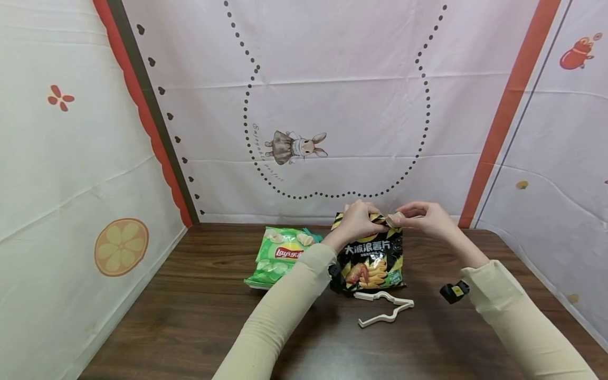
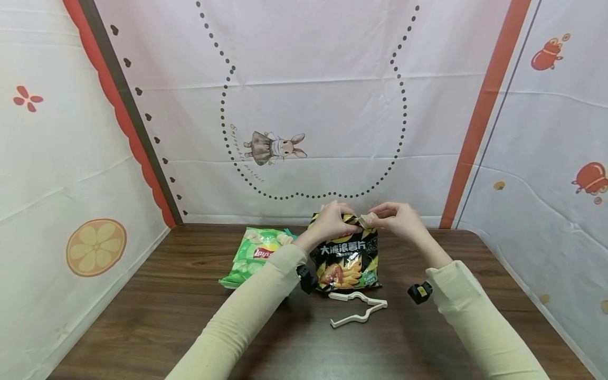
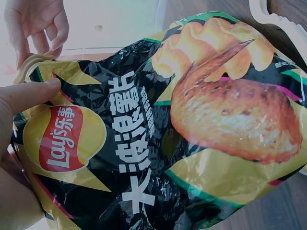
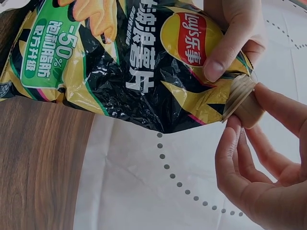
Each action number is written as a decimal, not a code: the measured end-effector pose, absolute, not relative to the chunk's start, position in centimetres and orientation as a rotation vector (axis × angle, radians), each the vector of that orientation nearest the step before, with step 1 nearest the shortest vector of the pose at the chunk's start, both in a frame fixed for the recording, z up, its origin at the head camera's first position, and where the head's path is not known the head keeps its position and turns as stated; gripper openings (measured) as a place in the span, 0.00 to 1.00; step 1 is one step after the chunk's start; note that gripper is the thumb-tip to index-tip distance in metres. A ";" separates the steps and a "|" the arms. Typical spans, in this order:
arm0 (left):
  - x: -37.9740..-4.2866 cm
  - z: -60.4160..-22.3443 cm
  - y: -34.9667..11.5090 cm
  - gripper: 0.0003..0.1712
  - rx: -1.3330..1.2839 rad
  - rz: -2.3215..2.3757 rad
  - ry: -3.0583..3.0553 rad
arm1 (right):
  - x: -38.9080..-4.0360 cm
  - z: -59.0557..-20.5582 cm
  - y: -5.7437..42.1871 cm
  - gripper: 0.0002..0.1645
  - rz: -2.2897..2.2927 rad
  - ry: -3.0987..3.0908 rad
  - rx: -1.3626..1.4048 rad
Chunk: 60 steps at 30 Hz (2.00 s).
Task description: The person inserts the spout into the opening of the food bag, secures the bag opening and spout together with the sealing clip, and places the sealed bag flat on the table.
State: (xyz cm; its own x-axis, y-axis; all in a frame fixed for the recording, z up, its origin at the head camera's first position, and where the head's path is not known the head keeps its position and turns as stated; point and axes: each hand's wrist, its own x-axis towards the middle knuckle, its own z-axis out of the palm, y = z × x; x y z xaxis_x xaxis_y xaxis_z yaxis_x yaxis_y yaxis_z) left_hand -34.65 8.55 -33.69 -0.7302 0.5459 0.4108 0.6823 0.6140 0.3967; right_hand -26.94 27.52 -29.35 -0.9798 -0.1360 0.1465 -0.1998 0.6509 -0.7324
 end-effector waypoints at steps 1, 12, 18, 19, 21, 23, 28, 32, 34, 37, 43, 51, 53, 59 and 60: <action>-34.7 -33.7 8.5 0.08 -1.016 -0.807 -2.595 | -26.9 -29.4 27.5 0.31 1.235 -2.780 0.285; -35.0 -33.9 8.2 0.07 -1.064 -0.834 -2.588 | -26.7 -29.8 26.9 0.27 1.146 -2.733 0.265; -35.1 -34.2 8.3 0.07 -1.074 -0.833 -2.552 | -26.6 -29.8 26.9 0.27 1.140 -2.735 0.251; -35.1 -34.2 8.3 0.06 -1.078 -0.830 -2.543 | -26.6 -29.8 26.9 0.27 1.139 -2.736 0.249; -35.0 -34.3 8.3 0.06 -1.078 -0.830 -2.521 | -26.6 -29.8 26.9 0.27 1.137 -2.737 0.243; -35.0 -34.4 8.3 0.06 -1.079 -0.819 -2.497 | -26.7 -29.8 26.9 0.28 1.128 -2.740 0.235; -35.0 -34.7 8.5 0.06 -1.070 -0.771 -2.438 | -26.8 -29.8 27.0 0.29 1.140 -2.753 0.212; -35.0 -35.0 8.5 0.06 -1.065 -0.758 -2.404 | -26.8 -29.7 27.0 0.28 1.159 -2.755 0.197; -35.0 -35.0 8.4 0.07 -1.059 -0.758 -2.393 | -26.9 -29.7 27.0 0.28 1.162 -2.753 0.200; -34.9 -35.1 8.4 0.06 -1.050 -0.758 -2.384 | -26.9 -29.8 26.9 0.27 1.159 -2.755 0.204; -35.0 -35.3 8.4 0.06 -1.045 -0.760 -2.362 | -27.0 -29.8 26.9 0.28 1.159 -2.763 0.208; -34.9 -35.3 8.3 0.06 -1.054 -0.746 -2.360 | -27.1 -29.8 27.0 0.27 1.197 -2.772 0.237; -34.9 -35.3 8.3 0.06 -1.049 -0.748 -2.367 | -27.1 -29.8 27.0 0.28 1.223 -2.772 0.250; -34.9 -35.3 8.3 0.06 -1.042 -0.733 -2.374 | -27.2 -29.8 26.9 0.29 1.310 -2.759 0.305; -34.9 -35.3 8.3 0.07 -1.041 -0.730 -2.375 | -27.2 -29.8 26.9 0.30 1.316 -2.761 0.308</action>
